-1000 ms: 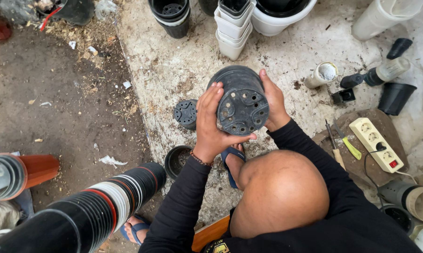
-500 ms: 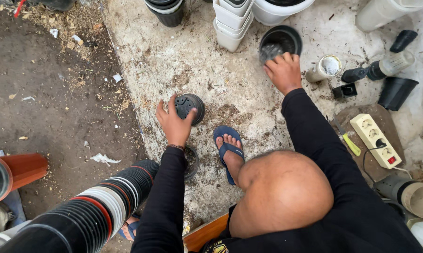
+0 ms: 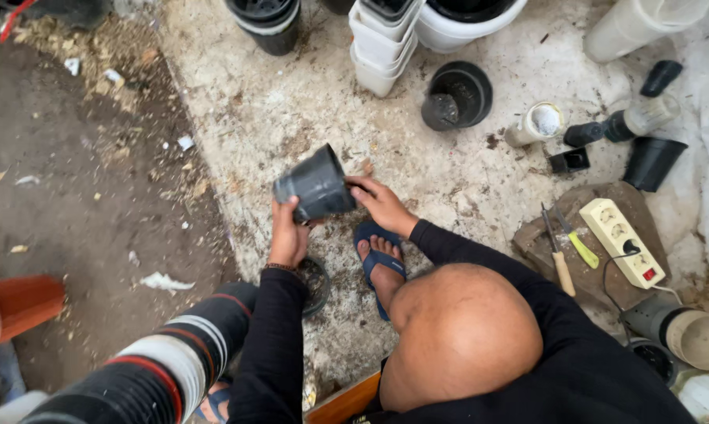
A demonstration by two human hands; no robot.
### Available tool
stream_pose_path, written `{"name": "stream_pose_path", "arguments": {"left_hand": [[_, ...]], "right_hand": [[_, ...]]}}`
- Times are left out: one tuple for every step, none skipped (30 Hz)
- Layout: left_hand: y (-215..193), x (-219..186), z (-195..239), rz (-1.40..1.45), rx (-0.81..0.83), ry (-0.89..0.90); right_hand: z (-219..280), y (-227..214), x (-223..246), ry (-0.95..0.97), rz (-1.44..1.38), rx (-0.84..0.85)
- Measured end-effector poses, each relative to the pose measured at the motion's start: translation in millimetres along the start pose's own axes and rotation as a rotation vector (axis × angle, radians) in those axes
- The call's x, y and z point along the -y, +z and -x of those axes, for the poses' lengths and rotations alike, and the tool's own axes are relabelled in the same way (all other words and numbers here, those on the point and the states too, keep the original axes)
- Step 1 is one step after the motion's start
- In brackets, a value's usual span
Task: The person sits on the ground and uses a manual hand drill to create holes in the bottom of black plastic pots. They handle several pots, drilling each one individually and then placing them aside.
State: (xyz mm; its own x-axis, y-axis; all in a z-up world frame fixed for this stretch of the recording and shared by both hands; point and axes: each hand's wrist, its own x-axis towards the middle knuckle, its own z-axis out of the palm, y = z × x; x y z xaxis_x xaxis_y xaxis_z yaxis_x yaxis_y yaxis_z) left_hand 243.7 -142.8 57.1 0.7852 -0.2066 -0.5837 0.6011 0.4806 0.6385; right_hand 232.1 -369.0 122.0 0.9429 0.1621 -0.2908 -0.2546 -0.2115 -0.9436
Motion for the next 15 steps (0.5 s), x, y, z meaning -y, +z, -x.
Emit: {"name": "stream_pose_path", "arguments": {"left_hand": [[-2.5,1.8,3.1,0.167,0.090,-0.010],[-8.0,1.5,7.0,0.335,0.172,-0.007],[-12.9,1.5,10.2,0.398,0.171,-0.009],[-16.7,0.5,10.8,0.461,0.175,-0.008],[-20.2,-0.6,10.6,0.524,0.181,-0.006],[-23.0,0.2,10.9,0.542,0.161,0.014],[-25.6,0.9,10.9,0.560,0.141,0.034],[-26.8,1.2,8.9,0.575,0.129,0.050],[-28.2,1.7,8.5,0.572,0.124,0.063],[-27.0,3.3,6.3,0.571,0.124,0.075],[-26.4,4.6,4.4,0.570,0.123,0.087],[-28.4,5.2,5.3,0.547,0.105,0.083],[-30.4,5.6,6.2,0.524,0.086,0.078],[-31.7,5.3,6.4,0.502,0.069,0.076],[-32.8,4.4,6.9,0.482,0.093,0.080]], "right_hand": [[3.4,1.9,11.6,-0.091,-0.078,0.075],[4.7,2.3,24.6,-0.268,0.147,0.050],[6.8,-3.2,37.8,-0.449,0.368,0.021],[7.7,-9.0,51.0,-0.635,0.589,-0.015],[6.6,-14.5,62.9,-0.736,0.641,-0.072],[8.2,-19.0,72.2,-0.830,0.691,-0.132],[9.4,-22.2,79.7,-0.841,0.656,-0.121],[10.9,-25.2,85.9,-0.849,0.624,-0.117],[12.6,-24.8,90.2,-0.856,0.591,-0.114],[13.7,-25.7,93.6,-0.891,0.612,-0.078],[14.9,-24.9,95.8,-0.927,0.632,-0.043],[14.8,-21.3,96.2,-0.957,0.654,-0.009],[13.7,-17.9,95.9,-1.000,0.672,0.024],[12.9,-14.8,95.1,-1.047,0.691,0.056],[10.6,-12.5,93.6,-1.094,0.709,0.089]]}}
